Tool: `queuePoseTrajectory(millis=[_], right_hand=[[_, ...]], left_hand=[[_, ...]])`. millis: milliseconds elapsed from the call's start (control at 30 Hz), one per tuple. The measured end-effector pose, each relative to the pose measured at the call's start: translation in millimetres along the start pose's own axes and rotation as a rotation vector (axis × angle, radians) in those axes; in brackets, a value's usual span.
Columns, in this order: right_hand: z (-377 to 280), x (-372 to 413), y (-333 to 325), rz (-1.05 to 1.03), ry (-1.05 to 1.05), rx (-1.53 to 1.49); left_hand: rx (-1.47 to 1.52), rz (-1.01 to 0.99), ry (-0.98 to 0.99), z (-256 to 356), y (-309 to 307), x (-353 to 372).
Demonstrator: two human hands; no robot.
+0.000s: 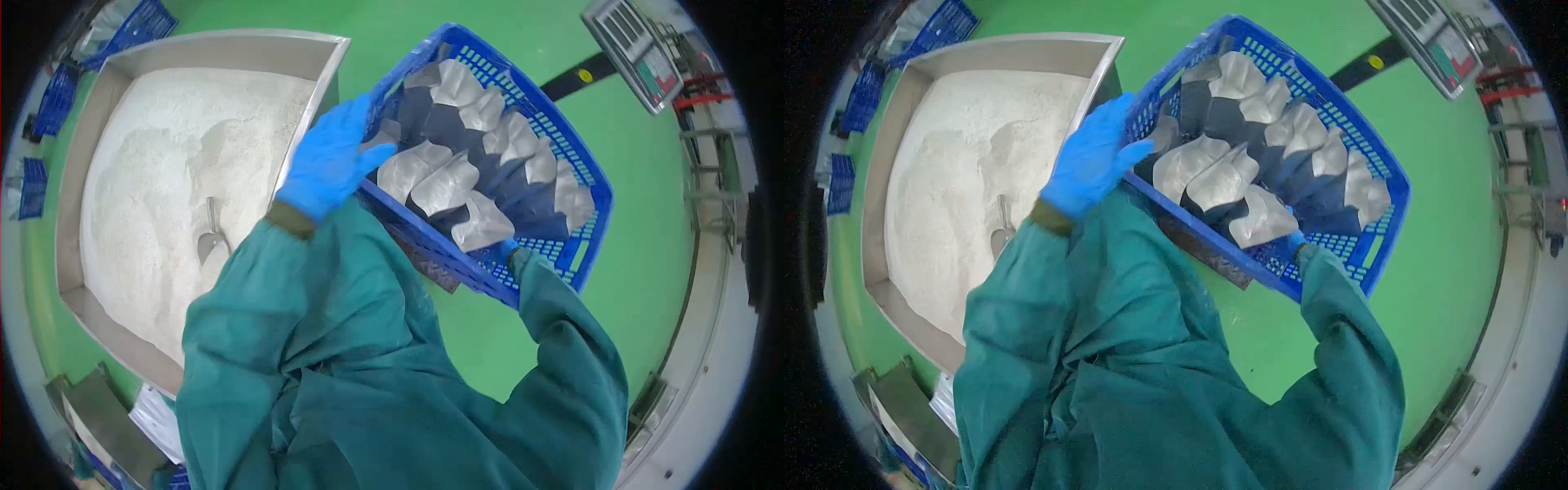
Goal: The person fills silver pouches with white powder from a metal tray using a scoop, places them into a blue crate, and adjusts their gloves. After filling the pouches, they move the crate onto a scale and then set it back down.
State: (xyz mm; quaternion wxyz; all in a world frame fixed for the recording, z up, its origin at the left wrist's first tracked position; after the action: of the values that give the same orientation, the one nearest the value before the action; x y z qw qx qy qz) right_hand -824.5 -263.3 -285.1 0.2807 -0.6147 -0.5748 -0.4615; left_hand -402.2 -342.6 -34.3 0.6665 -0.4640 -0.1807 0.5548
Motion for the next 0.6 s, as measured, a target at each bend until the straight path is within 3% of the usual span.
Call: queuePoseTrajectory(millis=[33,67,133,167,267,300,600], right_hand=[[1,-11,6,-0.021,0.014,-0.010],[0,-25,11,-0.042,0.027,-0.017],[0,-55,26,-0.069,0.044,-0.024],[1,-75,37,-0.078,0.047,-0.029],[13,-115,62,-0.087,0.062,-0.045],[14,-119,64,-0.084,0.073,-0.065],[11,-97,76,-0.057,0.064,-0.022]], left_hand=[[-0.206,0.102,0.081,-18,32,-8],[-0.204,0.103,0.055,-26,41,-16],[0.027,-0.145,-0.310,-47,65,-24],[0.079,-0.036,-0.255,-55,75,-23],[0.159,-0.181,-0.314,-51,67,-32],[0.142,-0.121,-0.269,-52,71,-30],[0.250,-0.096,-0.278,-52,67,-28]])
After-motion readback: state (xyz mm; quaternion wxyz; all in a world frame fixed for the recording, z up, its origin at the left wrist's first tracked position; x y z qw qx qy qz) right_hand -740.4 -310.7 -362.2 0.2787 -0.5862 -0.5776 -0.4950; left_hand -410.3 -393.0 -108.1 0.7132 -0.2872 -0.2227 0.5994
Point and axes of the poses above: each hand's wrist, its own x-axis away from the middle knuckle, its own y-axis out of the palm, z = x × y, the point moved 2 cm from there along -x, towards the middle knuckle, and after that the axes turned 6 degrees about y, right-handed, at the moved point
